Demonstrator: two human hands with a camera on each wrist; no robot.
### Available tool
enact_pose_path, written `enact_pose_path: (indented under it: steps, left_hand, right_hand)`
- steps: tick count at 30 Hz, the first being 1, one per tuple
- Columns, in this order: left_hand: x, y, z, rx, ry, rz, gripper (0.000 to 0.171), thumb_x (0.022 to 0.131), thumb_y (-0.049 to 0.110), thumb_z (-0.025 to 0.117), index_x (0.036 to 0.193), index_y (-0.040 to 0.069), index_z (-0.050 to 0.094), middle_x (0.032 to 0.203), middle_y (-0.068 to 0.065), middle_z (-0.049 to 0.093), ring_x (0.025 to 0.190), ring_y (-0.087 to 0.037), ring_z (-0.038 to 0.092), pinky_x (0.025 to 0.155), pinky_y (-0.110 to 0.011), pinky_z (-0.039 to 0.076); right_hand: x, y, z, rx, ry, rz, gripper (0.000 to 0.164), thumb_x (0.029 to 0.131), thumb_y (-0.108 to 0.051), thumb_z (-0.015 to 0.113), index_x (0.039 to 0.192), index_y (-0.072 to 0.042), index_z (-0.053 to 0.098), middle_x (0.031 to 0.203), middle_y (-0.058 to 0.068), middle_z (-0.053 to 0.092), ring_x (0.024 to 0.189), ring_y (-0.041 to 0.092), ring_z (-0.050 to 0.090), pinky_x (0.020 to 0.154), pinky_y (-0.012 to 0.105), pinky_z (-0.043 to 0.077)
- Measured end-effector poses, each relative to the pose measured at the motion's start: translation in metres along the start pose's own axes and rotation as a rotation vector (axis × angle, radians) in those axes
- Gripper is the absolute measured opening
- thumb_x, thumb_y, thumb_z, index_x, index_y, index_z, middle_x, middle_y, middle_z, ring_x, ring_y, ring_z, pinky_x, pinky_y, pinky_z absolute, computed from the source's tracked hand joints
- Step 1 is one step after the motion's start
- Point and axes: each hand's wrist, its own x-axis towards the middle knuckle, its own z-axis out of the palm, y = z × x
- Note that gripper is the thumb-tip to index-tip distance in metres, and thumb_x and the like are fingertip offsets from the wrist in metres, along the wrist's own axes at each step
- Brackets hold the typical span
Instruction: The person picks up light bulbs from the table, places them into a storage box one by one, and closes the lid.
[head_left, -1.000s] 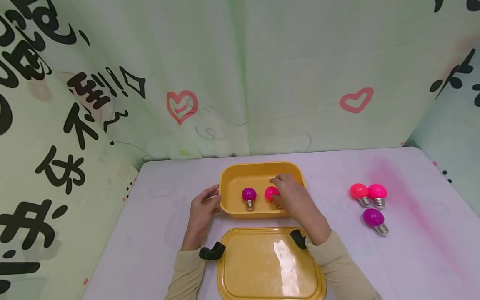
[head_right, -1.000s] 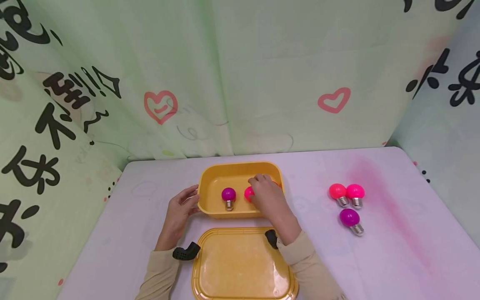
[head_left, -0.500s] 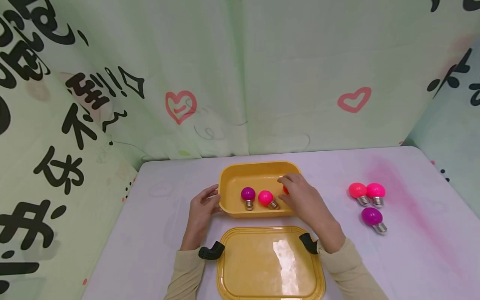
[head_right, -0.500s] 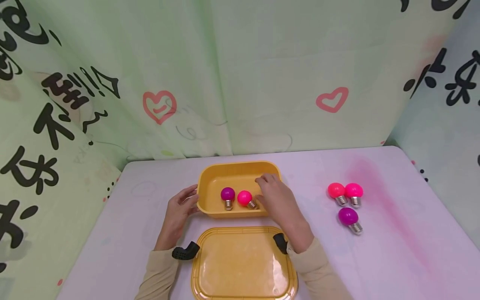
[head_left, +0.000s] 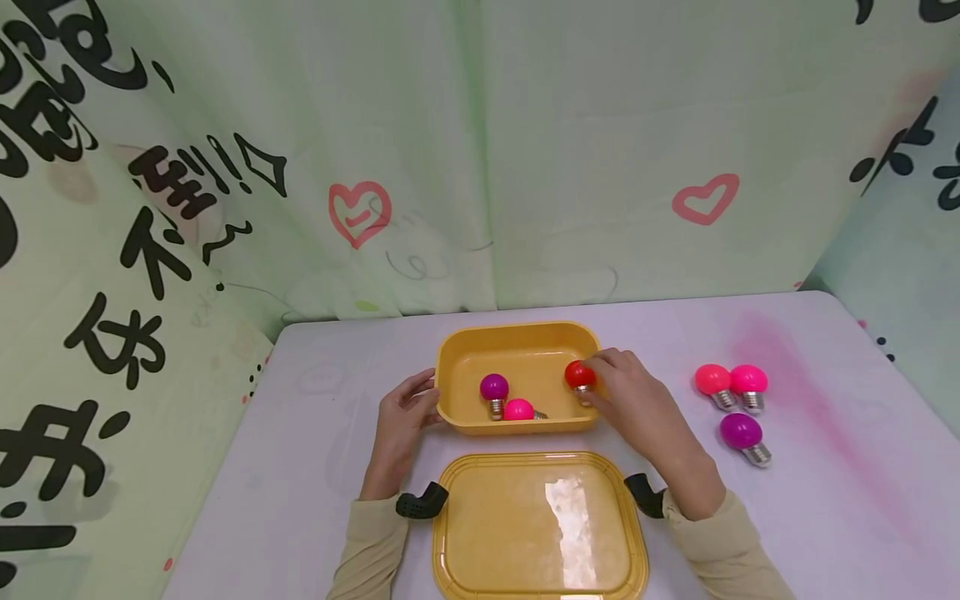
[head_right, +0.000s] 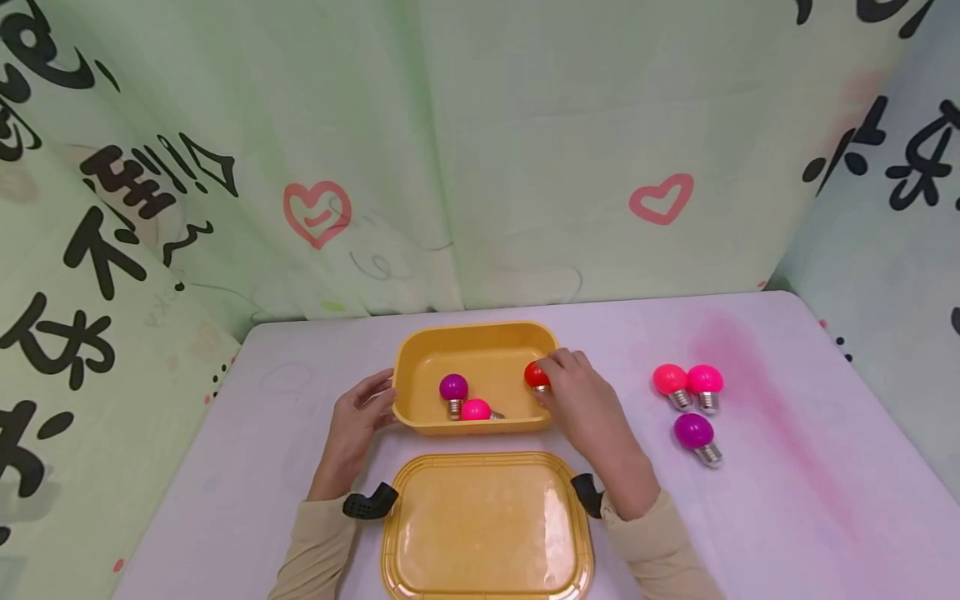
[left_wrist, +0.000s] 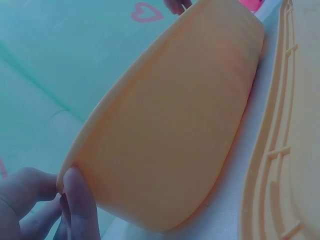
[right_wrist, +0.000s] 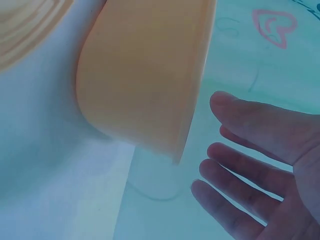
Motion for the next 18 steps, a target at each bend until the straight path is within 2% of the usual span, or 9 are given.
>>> enact_pose_path:
  steps: [11,18]
  left_hand:
    - [0.0,0.0,-0.001,-0.011,-0.003,0.013,0.036,0.094,0.006,0.064,0.13,0.006,0.063,0.126,-0.018,0.059,0.093,-0.022,0.064,0.066,-0.023,0.059]
    - [0.0,0.0,0.0,-0.01,-0.002,0.013,0.036,0.094,0.007,0.065,0.13,0.006,0.063,0.126,-0.018,0.059,0.093,-0.021,0.064,0.067,-0.023,0.059]
  right_hand:
    - [-0.014,0.011,-0.014,-0.031,-0.009,0.049,0.048,0.081,-0.01,0.081,0.124,0.001,0.063,0.124,0.021,0.06,0.117,0.039,0.054,0.089,0.053,0.055]
    - [-0.028,0.026,-0.023,-0.063,0.039,0.029,0.046,0.08,-0.009,0.081,0.122,0.002,0.064,0.121,0.023,0.061,0.112,0.041,0.055,0.086,0.054,0.056]
